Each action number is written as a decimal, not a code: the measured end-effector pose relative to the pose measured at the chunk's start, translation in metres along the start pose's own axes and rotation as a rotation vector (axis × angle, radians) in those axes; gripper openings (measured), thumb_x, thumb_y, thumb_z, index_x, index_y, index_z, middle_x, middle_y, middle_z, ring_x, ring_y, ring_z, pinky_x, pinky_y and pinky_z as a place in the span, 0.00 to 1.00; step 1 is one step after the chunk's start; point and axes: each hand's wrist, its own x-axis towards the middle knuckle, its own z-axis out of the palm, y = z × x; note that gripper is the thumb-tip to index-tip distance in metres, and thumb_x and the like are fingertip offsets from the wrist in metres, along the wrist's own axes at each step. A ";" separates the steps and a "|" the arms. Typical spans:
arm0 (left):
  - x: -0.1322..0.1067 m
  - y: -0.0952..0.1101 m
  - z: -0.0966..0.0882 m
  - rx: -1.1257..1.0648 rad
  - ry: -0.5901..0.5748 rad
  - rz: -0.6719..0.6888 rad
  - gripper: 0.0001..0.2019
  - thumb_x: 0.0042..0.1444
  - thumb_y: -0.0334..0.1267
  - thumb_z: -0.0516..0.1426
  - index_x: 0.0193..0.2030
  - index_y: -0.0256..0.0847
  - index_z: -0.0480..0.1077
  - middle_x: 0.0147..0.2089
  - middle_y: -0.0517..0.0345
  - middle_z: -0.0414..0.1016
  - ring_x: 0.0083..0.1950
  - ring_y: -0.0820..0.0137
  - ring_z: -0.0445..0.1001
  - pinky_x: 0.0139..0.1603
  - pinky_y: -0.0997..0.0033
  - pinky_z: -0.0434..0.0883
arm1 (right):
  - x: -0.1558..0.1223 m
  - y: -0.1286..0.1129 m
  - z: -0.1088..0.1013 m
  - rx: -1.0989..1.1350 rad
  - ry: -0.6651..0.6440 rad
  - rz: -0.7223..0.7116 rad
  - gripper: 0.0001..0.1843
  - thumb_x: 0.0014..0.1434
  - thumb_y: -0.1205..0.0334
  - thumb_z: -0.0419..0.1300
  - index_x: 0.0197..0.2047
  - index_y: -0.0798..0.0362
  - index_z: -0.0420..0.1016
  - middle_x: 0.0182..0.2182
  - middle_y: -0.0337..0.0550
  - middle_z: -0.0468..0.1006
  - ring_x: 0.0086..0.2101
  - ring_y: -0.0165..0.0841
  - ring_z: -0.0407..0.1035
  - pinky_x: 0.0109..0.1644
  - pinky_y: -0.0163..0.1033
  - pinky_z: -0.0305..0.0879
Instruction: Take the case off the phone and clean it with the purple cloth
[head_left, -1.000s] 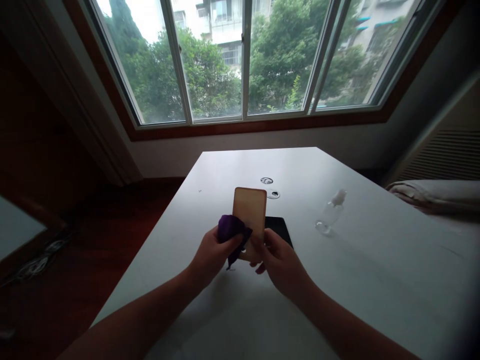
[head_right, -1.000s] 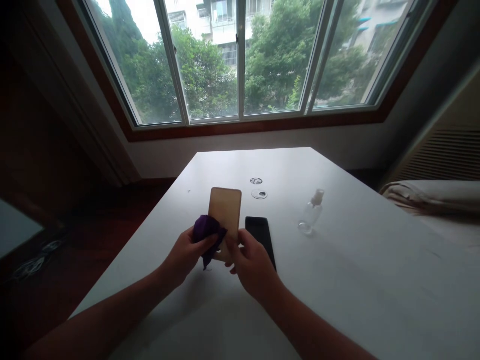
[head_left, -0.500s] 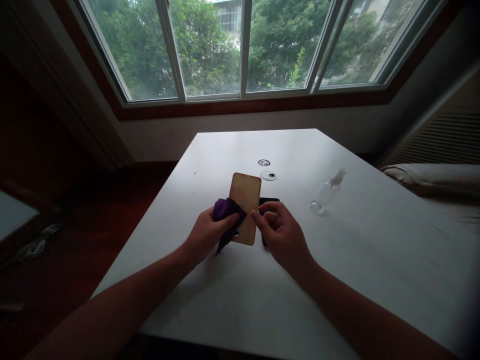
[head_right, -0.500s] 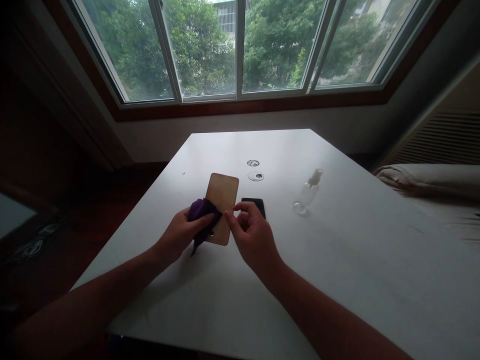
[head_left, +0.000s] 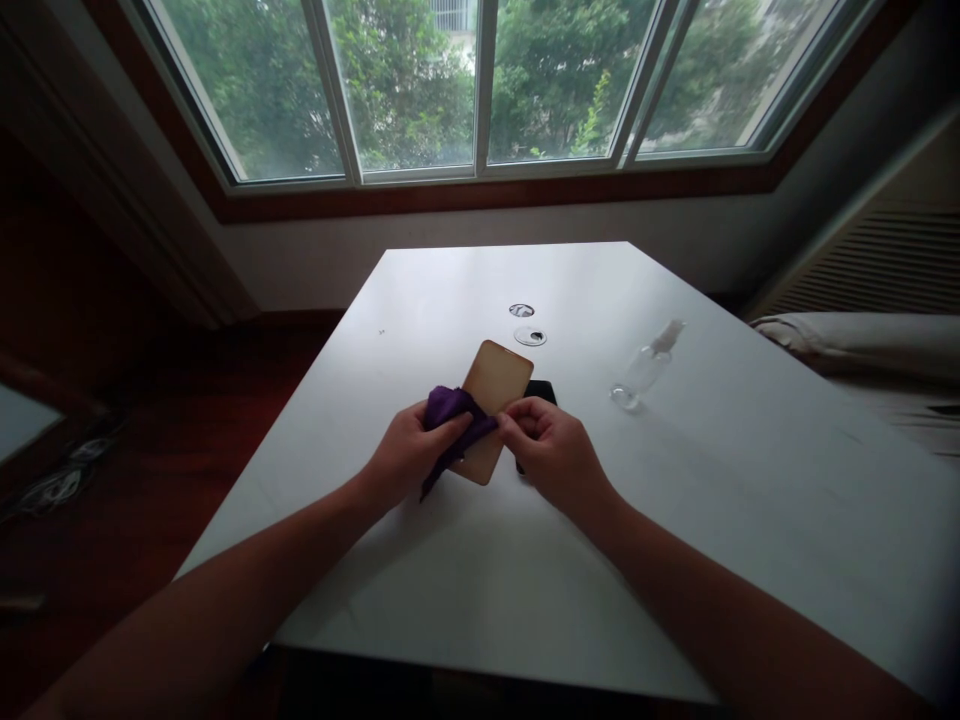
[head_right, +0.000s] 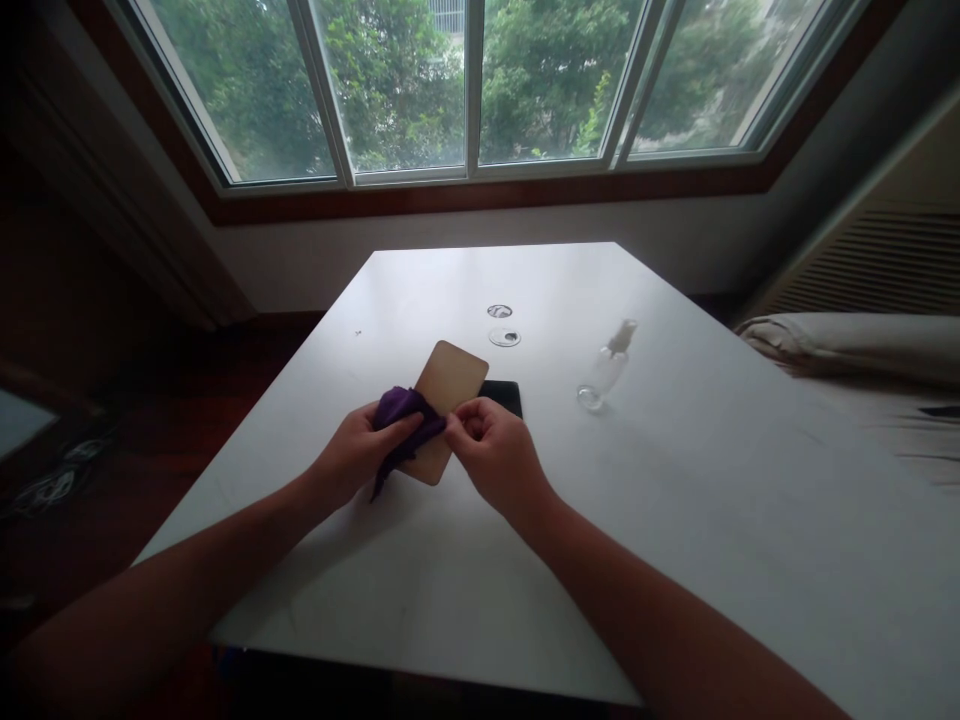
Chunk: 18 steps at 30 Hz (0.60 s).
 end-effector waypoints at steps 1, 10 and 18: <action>0.000 0.000 0.000 -0.006 -0.007 -0.009 0.22 0.52 0.52 0.68 0.44 0.35 0.77 0.40 0.49 0.79 0.39 0.64 0.78 0.35 0.70 0.77 | 0.001 0.000 -0.001 0.008 0.026 -0.002 0.17 0.59 0.47 0.66 0.35 0.53 0.73 0.22 0.37 0.72 0.21 0.27 0.59 0.23 0.32 0.53; 0.001 0.002 0.000 -0.109 -0.006 -0.034 0.25 0.54 0.54 0.67 0.47 0.34 0.76 0.43 0.47 0.81 0.40 0.65 0.79 0.36 0.72 0.77 | 0.005 0.001 -0.005 0.017 -0.003 0.040 0.20 0.61 0.42 0.64 0.38 0.52 0.71 0.18 0.33 0.69 0.14 0.25 0.58 0.15 0.30 0.52; 0.000 0.001 -0.001 -0.102 -0.004 0.010 0.25 0.54 0.55 0.67 0.47 0.34 0.75 0.41 0.50 0.79 0.39 0.65 0.78 0.35 0.70 0.78 | 0.005 0.000 0.001 0.152 -0.050 0.158 0.29 0.56 0.38 0.67 0.48 0.49 0.62 0.23 0.30 0.73 0.13 0.29 0.64 0.11 0.31 0.55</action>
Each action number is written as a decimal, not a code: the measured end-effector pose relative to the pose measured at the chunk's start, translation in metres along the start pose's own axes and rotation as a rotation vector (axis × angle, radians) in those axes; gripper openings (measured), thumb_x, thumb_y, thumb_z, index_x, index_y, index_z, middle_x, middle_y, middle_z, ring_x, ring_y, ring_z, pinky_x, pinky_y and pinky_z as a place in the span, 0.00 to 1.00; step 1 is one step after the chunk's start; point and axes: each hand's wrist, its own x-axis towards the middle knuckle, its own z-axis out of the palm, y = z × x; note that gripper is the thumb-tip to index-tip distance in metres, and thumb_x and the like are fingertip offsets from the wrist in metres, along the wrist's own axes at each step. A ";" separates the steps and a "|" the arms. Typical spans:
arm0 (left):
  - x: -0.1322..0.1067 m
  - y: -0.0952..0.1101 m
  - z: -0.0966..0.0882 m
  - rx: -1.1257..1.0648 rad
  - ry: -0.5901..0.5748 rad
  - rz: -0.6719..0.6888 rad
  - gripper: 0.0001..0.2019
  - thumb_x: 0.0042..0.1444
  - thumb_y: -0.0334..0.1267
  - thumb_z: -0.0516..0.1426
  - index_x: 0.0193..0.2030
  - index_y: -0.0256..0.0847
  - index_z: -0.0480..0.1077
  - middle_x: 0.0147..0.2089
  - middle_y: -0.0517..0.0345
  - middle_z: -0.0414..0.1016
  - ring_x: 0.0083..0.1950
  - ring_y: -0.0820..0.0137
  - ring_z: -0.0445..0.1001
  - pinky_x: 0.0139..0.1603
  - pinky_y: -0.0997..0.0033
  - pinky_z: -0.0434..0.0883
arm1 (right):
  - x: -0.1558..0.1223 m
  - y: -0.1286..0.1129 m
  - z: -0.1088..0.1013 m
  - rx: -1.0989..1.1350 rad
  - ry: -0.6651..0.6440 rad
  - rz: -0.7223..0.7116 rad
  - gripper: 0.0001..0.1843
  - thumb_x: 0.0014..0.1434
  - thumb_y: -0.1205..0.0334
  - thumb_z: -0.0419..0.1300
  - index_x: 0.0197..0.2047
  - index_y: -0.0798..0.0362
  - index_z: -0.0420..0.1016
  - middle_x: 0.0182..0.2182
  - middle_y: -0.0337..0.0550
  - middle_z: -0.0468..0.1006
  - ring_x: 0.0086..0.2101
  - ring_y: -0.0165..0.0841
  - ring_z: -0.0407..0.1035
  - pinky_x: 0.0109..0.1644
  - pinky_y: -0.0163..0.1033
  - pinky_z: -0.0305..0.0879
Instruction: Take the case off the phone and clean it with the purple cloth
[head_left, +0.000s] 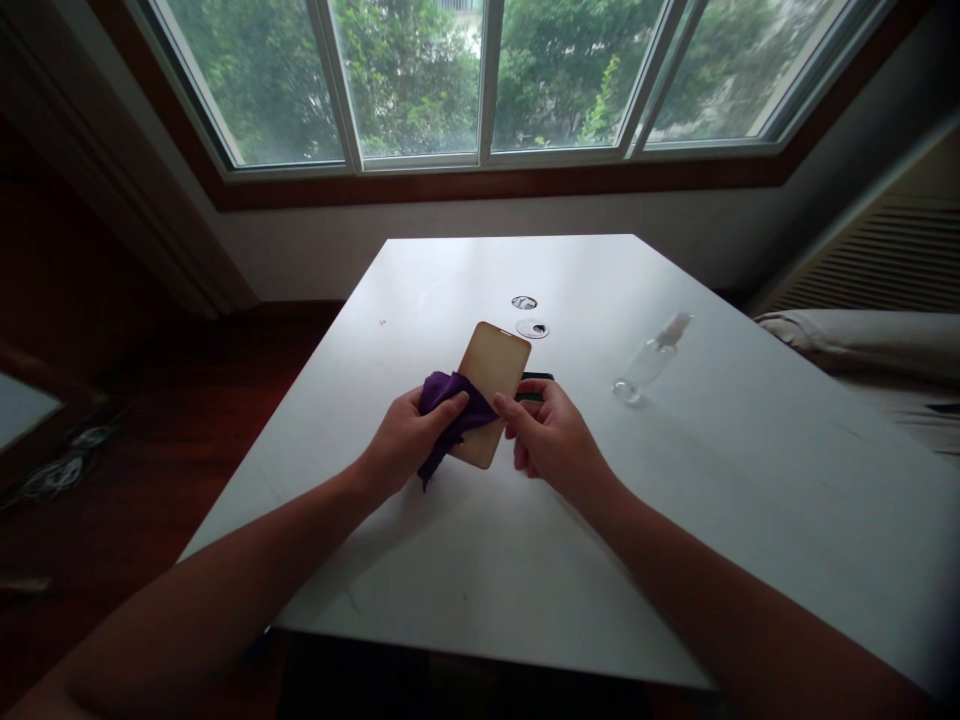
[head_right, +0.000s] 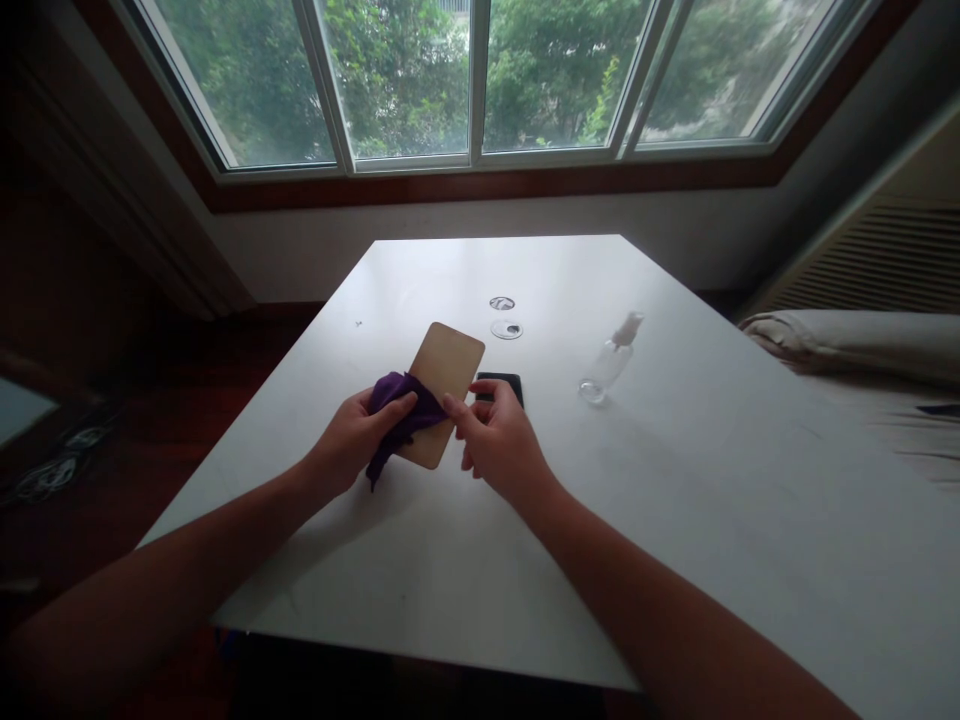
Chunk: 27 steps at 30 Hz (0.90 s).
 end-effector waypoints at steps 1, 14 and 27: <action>0.000 0.000 0.000 0.013 -0.005 0.009 0.25 0.54 0.55 0.67 0.47 0.34 0.75 0.41 0.50 0.79 0.39 0.65 0.78 0.35 0.70 0.77 | 0.001 -0.001 0.000 0.026 -0.037 0.030 0.27 0.57 0.39 0.66 0.46 0.50 0.64 0.22 0.31 0.73 0.13 0.28 0.63 0.10 0.30 0.54; 0.011 -0.011 -0.013 0.410 0.116 0.320 0.30 0.55 0.54 0.66 0.57 0.39 0.65 0.53 0.44 0.75 0.51 0.56 0.76 0.48 0.60 0.75 | 0.001 -0.002 0.002 0.195 -0.178 0.165 0.16 0.63 0.51 0.64 0.43 0.55 0.70 0.30 0.43 0.79 0.19 0.29 0.72 0.12 0.28 0.56; 0.018 -0.011 -0.023 0.390 0.225 0.359 0.29 0.65 0.64 0.50 0.47 0.38 0.75 0.45 0.48 0.78 0.46 0.62 0.76 0.48 0.63 0.71 | 0.003 -0.004 0.000 0.321 -0.174 0.252 0.08 0.66 0.61 0.60 0.41 0.59 0.72 0.28 0.45 0.78 0.20 0.28 0.73 0.13 0.26 0.57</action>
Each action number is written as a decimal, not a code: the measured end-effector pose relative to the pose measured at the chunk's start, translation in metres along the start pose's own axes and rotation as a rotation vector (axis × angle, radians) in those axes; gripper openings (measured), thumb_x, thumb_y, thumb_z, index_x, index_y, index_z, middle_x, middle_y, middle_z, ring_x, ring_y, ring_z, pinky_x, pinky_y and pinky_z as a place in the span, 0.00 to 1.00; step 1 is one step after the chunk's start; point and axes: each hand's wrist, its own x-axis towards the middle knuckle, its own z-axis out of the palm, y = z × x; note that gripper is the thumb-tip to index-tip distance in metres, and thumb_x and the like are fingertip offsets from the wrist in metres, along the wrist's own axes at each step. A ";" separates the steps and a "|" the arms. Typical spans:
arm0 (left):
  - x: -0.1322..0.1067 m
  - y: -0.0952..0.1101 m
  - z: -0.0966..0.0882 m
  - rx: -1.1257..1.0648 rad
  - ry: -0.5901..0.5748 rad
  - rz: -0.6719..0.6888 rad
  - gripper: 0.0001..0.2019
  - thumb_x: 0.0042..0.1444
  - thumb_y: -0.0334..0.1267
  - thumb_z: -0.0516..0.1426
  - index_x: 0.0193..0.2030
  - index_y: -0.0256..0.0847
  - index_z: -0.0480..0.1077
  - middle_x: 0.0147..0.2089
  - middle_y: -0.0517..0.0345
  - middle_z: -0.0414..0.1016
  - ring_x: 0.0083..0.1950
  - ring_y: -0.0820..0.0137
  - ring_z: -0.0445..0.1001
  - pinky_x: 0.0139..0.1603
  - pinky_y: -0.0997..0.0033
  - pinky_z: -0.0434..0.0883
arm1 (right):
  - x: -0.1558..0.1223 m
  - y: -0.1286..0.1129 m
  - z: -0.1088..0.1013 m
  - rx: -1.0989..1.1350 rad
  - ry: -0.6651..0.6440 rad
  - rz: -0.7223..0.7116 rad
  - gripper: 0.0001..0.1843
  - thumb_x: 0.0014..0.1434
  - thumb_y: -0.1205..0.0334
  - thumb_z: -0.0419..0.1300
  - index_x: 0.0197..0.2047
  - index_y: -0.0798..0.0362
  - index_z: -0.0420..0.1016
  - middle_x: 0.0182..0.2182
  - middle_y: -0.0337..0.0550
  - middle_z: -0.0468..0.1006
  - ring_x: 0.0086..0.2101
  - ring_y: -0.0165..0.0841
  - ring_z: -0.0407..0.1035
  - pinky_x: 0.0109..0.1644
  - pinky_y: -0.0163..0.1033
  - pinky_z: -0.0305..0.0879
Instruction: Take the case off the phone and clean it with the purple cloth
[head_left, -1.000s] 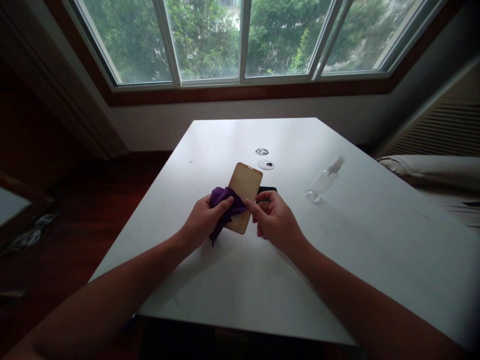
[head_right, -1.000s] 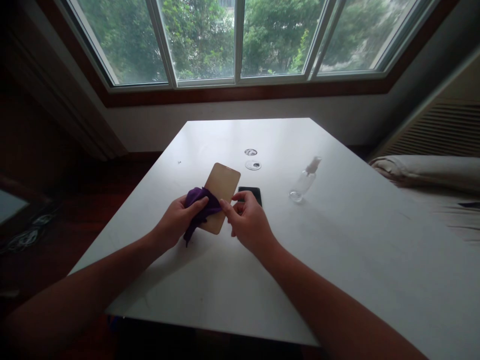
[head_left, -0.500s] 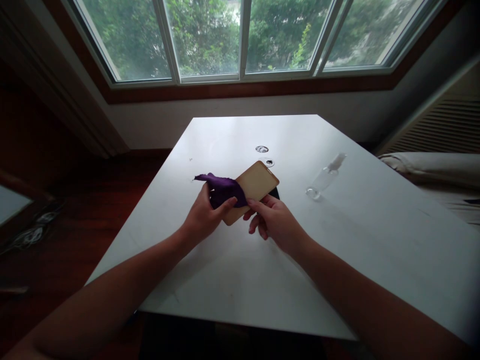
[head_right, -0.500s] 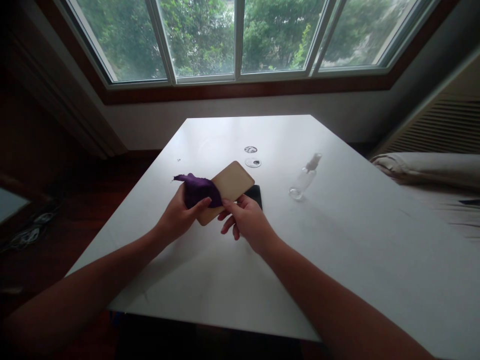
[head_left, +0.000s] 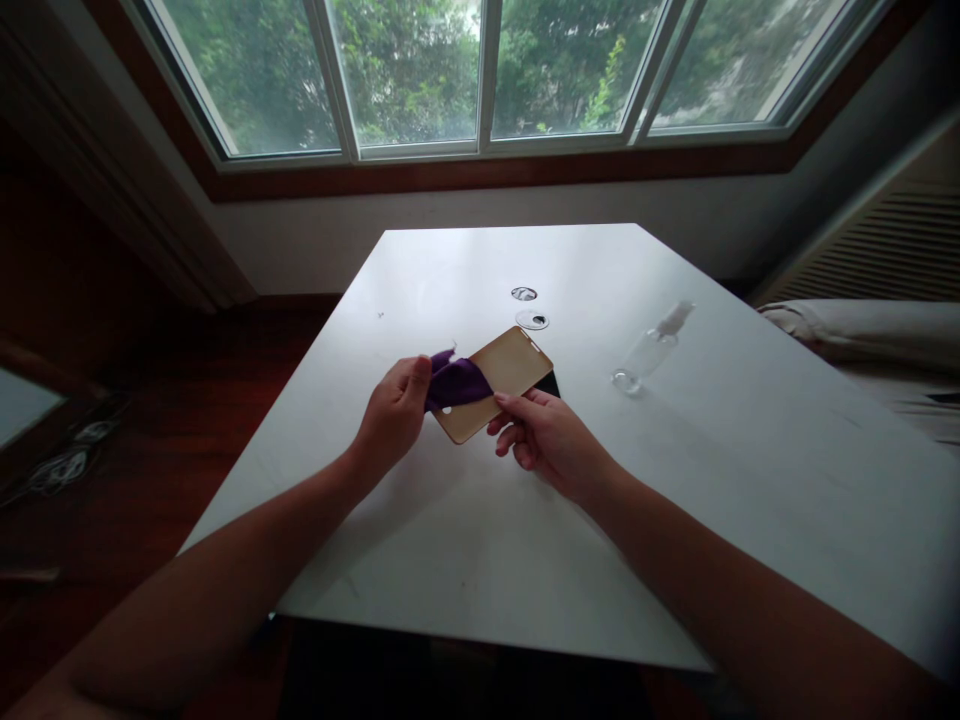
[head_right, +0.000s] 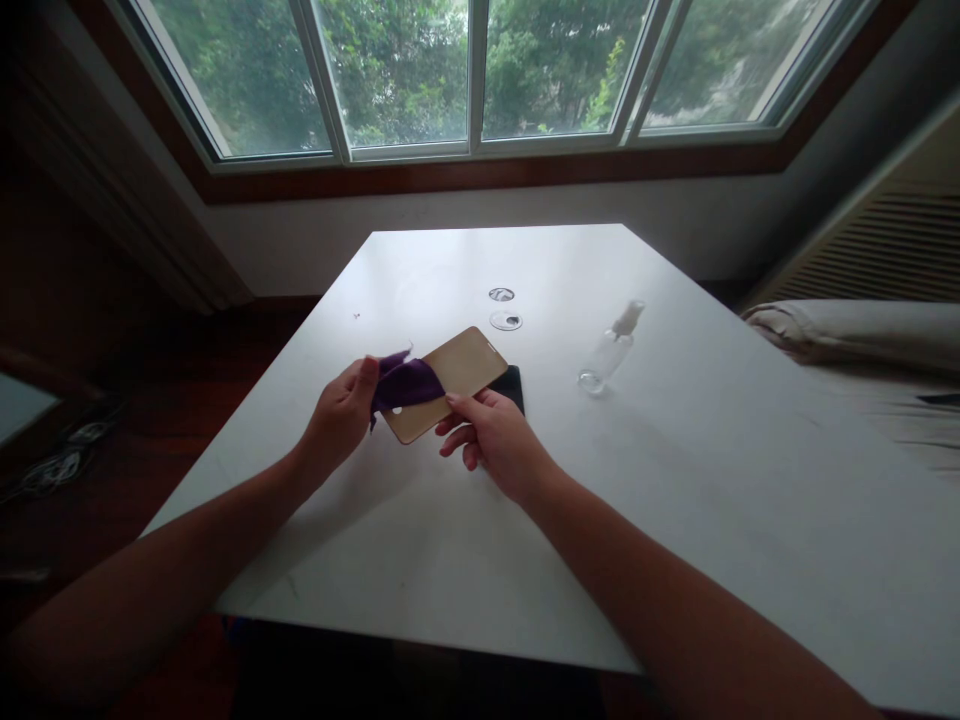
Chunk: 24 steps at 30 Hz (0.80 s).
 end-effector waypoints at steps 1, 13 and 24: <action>0.002 -0.002 -0.002 -0.040 -0.027 -0.052 0.32 0.66 0.66 0.47 0.42 0.37 0.76 0.39 0.49 0.78 0.40 0.63 0.76 0.42 0.65 0.71 | 0.000 -0.001 0.001 0.013 -0.012 0.010 0.08 0.65 0.61 0.60 0.40 0.59 0.72 0.28 0.44 0.78 0.20 0.28 0.73 0.13 0.26 0.57; 0.014 0.000 -0.011 0.106 0.231 0.143 0.22 0.63 0.54 0.60 0.55 0.39 0.70 0.55 0.48 0.74 0.49 0.65 0.74 0.47 0.65 0.73 | -0.003 -0.004 0.000 0.109 -0.005 0.021 0.08 0.64 0.62 0.61 0.35 0.58 0.70 0.26 0.42 0.76 0.20 0.25 0.71 0.13 0.24 0.53; 0.000 0.010 -0.009 0.401 -0.196 0.440 0.13 0.62 0.43 0.62 0.51 0.42 0.77 0.54 0.48 0.74 0.54 0.61 0.74 0.55 0.58 0.74 | 0.001 0.003 0.001 -0.012 0.029 -0.066 0.09 0.63 0.59 0.62 0.39 0.57 0.71 0.27 0.44 0.78 0.20 0.29 0.74 0.14 0.27 0.59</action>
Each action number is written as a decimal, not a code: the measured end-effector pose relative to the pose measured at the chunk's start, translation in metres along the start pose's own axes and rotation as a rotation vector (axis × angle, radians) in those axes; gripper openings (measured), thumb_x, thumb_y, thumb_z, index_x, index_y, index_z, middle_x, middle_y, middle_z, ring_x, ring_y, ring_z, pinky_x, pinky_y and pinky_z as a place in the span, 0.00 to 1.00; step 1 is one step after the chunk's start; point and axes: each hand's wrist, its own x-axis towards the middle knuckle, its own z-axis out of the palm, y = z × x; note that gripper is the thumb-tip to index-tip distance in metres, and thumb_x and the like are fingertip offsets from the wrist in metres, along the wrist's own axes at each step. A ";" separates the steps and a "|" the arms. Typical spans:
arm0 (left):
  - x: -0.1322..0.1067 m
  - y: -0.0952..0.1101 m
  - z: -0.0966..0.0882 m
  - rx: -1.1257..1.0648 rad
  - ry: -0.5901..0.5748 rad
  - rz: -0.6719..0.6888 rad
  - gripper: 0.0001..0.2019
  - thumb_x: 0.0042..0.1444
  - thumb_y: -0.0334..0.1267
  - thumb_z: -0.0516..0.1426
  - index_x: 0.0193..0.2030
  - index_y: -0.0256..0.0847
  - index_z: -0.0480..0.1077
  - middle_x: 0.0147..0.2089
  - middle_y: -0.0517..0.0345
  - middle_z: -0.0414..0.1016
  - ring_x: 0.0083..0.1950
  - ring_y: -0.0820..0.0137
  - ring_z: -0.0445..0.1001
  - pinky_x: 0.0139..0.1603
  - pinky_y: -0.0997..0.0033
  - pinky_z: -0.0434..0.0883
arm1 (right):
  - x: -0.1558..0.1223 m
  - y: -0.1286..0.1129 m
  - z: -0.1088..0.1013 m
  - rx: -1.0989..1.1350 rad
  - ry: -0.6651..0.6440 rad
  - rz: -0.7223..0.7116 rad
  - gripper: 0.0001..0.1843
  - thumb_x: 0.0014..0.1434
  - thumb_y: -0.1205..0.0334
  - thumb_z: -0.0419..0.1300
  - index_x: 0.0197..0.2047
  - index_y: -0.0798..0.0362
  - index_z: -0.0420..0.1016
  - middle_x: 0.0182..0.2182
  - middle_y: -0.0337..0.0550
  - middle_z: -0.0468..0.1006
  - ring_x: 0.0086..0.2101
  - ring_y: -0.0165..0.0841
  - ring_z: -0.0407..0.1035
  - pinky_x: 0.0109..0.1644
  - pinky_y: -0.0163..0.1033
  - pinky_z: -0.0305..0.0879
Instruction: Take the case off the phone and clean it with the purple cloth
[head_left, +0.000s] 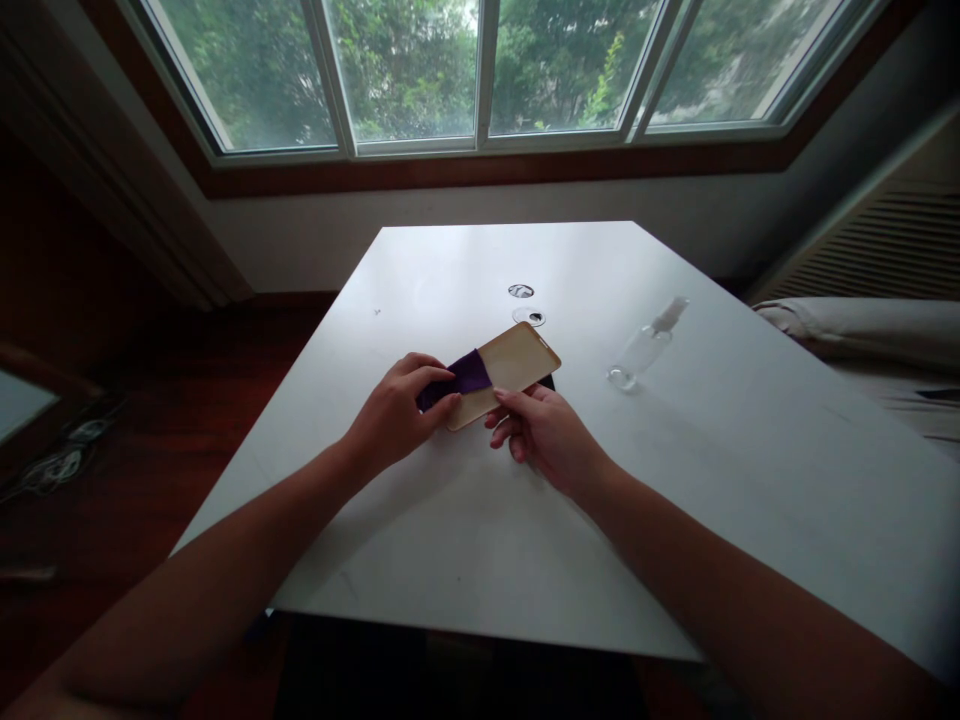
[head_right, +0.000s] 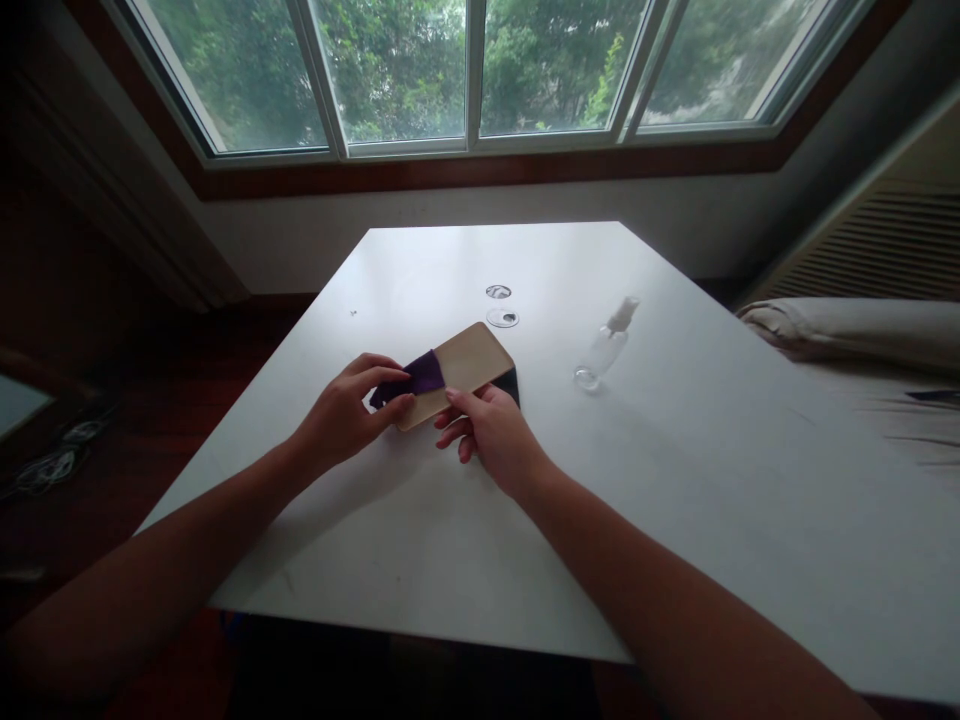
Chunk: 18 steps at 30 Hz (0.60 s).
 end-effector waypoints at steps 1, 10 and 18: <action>0.000 -0.003 0.001 0.002 -0.017 -0.025 0.12 0.62 0.43 0.63 0.50 0.42 0.78 0.53 0.48 0.75 0.52 0.62 0.75 0.53 0.59 0.74 | 0.000 0.002 0.000 -0.017 -0.007 -0.003 0.10 0.63 0.58 0.62 0.39 0.57 0.71 0.28 0.44 0.78 0.21 0.30 0.74 0.13 0.27 0.59; 0.002 -0.010 0.001 0.055 -0.060 -0.026 0.05 0.63 0.37 0.60 0.38 0.41 0.78 0.45 0.52 0.75 0.45 0.64 0.75 0.48 0.62 0.72 | 0.000 0.005 0.003 -0.087 -0.019 -0.012 0.13 0.61 0.55 0.64 0.35 0.57 0.70 0.26 0.42 0.77 0.20 0.30 0.74 0.12 0.28 0.60; -0.003 0.007 0.000 0.072 0.124 0.053 0.07 0.68 0.40 0.55 0.41 0.41 0.72 0.44 0.52 0.77 0.48 0.63 0.74 0.52 0.60 0.70 | -0.007 0.007 0.010 -0.208 -0.059 -0.035 0.15 0.61 0.53 0.63 0.34 0.56 0.68 0.25 0.43 0.77 0.19 0.31 0.72 0.11 0.29 0.55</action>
